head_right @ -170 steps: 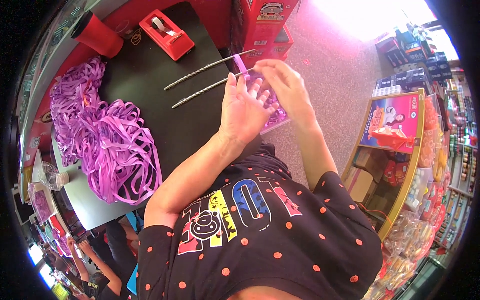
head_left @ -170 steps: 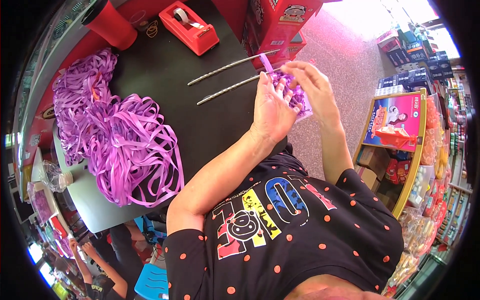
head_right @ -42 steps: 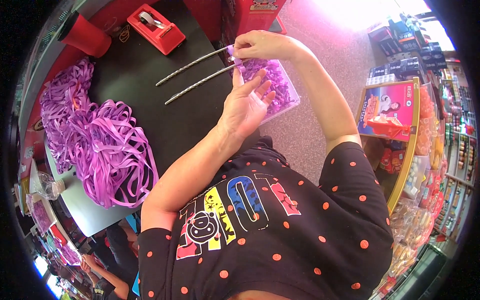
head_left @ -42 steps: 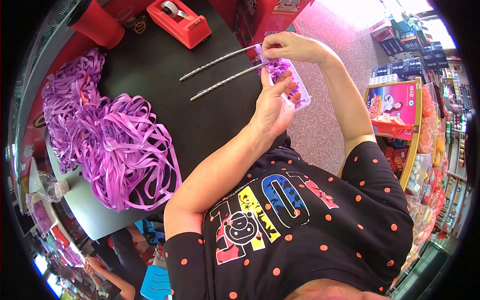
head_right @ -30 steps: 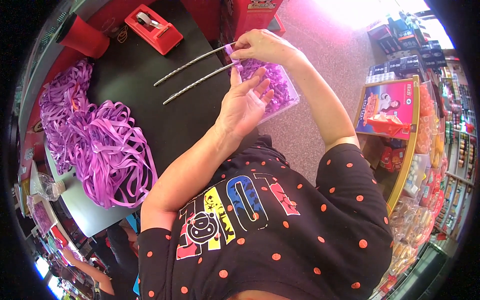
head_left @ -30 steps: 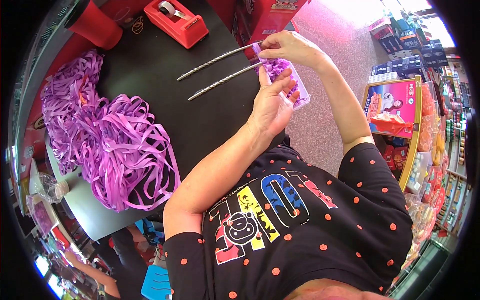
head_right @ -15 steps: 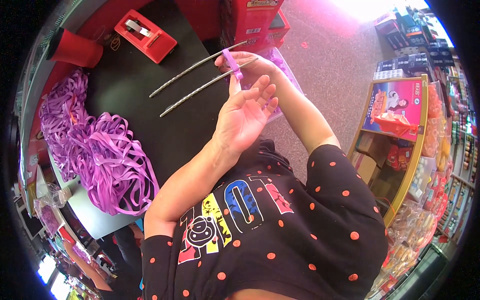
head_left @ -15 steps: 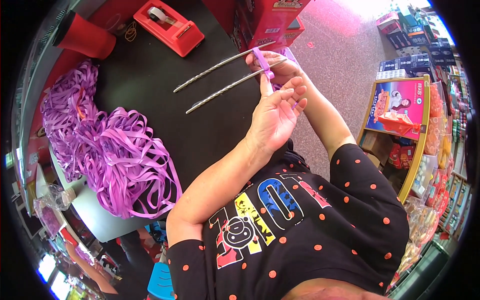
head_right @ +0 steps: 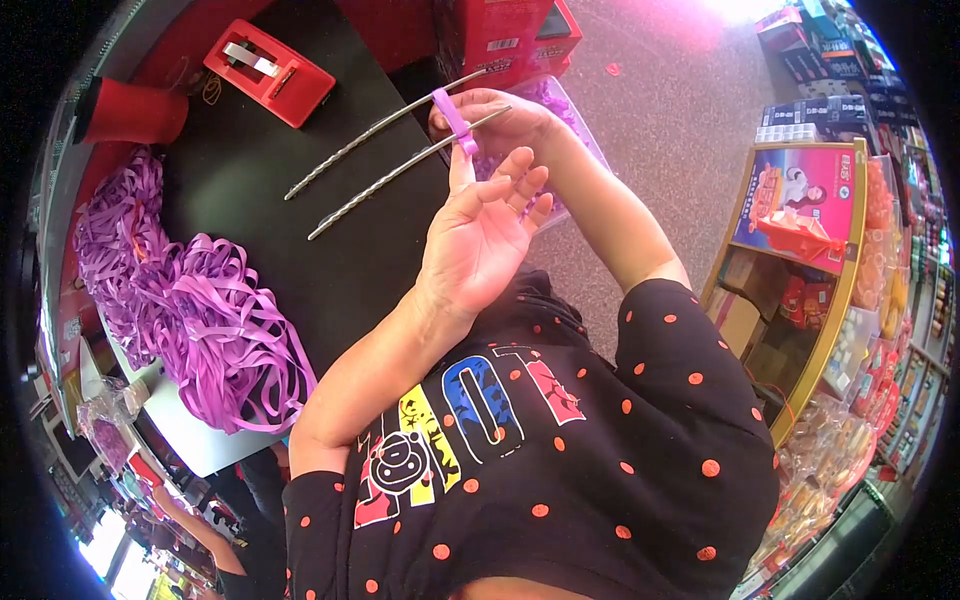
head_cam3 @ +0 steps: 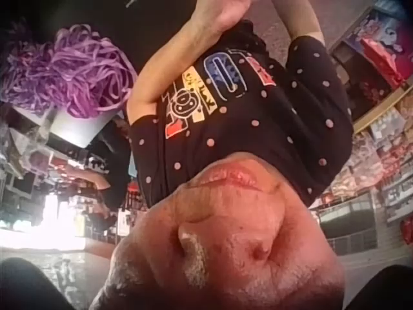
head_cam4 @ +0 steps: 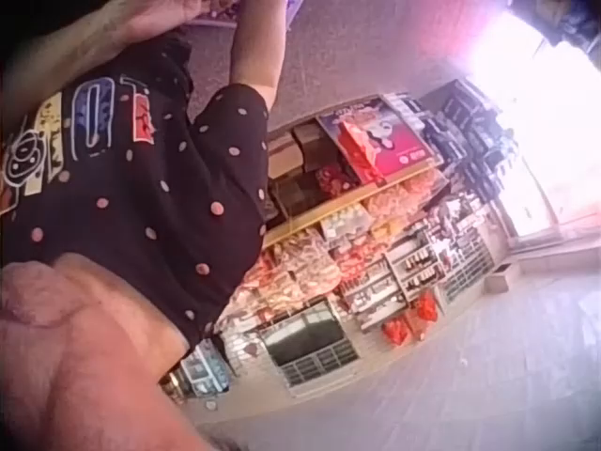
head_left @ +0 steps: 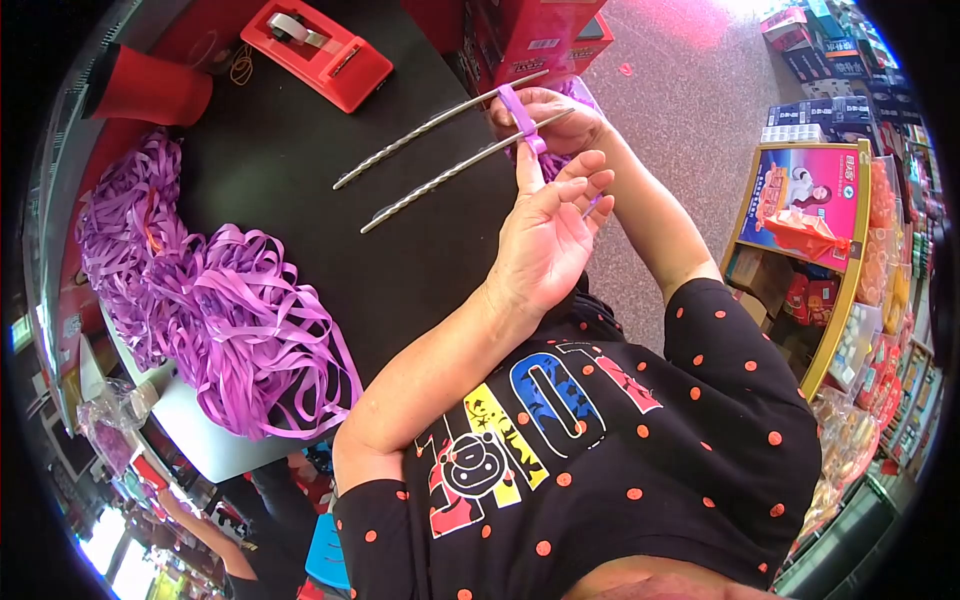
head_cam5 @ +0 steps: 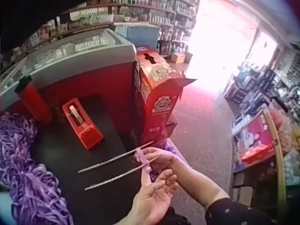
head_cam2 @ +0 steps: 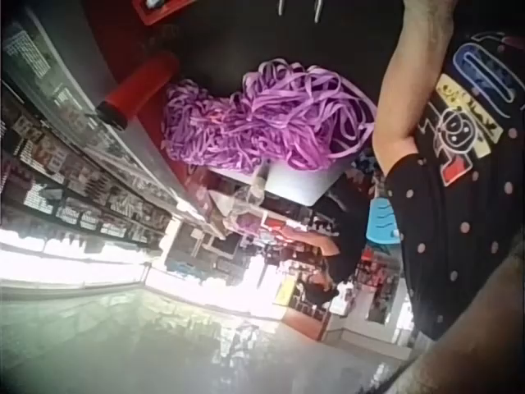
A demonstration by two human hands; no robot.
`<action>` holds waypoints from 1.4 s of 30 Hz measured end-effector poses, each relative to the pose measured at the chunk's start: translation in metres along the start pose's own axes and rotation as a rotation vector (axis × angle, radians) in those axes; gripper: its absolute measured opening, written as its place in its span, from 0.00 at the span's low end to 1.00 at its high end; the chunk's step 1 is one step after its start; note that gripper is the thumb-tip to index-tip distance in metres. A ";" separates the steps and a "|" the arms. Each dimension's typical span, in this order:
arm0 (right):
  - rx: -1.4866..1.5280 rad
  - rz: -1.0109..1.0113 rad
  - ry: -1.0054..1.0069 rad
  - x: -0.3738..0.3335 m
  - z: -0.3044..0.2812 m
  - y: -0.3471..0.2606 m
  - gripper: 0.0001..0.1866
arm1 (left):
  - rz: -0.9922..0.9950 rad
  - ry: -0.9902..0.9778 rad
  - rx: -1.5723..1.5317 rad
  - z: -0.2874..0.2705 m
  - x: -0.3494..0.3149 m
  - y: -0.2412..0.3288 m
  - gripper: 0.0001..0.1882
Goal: Braiding purple ribbons around two metal rods at a workbench.
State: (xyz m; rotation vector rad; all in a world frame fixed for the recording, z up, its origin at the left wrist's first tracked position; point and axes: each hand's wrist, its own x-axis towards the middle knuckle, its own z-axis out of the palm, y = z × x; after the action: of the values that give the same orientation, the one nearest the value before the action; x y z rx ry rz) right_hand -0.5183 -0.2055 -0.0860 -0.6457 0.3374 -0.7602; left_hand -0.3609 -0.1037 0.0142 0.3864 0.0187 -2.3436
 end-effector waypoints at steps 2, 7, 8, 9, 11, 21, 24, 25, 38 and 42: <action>-0.018 0.032 0.265 -0.011 0.006 -0.008 0.16 | 0.010 0.000 0.004 -0.001 -0.001 0.001 0.46; -0.128 0.123 0.259 -0.017 0.033 -0.035 0.14 | 0.028 -0.012 0.040 -0.002 -0.001 -0.001 0.43; -0.162 0.128 0.316 -0.018 0.038 -0.040 0.13 | 0.030 -0.014 0.042 -0.002 -0.001 -0.001 0.43; -0.197 0.133 0.373 -0.020 0.040 -0.043 0.12 | 0.036 0.006 0.057 -0.002 0.000 -0.002 0.43; -0.117 0.091 0.197 -0.022 0.034 -0.052 0.10 | 0.043 0.022 0.073 -0.003 0.001 -0.004 0.43; -0.305 0.104 0.498 -0.033 0.045 -0.039 0.16 | 0.028 0.013 0.020 0.000 -0.001 -0.001 0.43; -0.283 -0.022 0.600 -0.037 0.053 -0.036 0.13 | 0.021 -0.001 0.014 -0.002 0.001 -0.001 0.41; -0.281 -0.021 0.601 -0.038 0.054 -0.038 0.13 | 0.016 -0.013 0.004 -0.003 0.001 0.000 0.41; -0.261 0.216 0.393 -0.021 0.025 -0.042 0.10 | 0.011 -0.010 -0.019 -0.001 0.001 0.001 0.30; -0.154 0.232 0.213 -0.011 0.016 -0.032 0.11 | 0.008 -0.014 0.025 0.001 -0.001 0.001 0.38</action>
State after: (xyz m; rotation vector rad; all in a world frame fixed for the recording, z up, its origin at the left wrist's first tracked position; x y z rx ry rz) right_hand -0.5350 -0.2086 -0.0525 -0.6577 0.6595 -0.5847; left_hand -0.3594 -0.1041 0.0156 0.3822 -0.0186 -2.3404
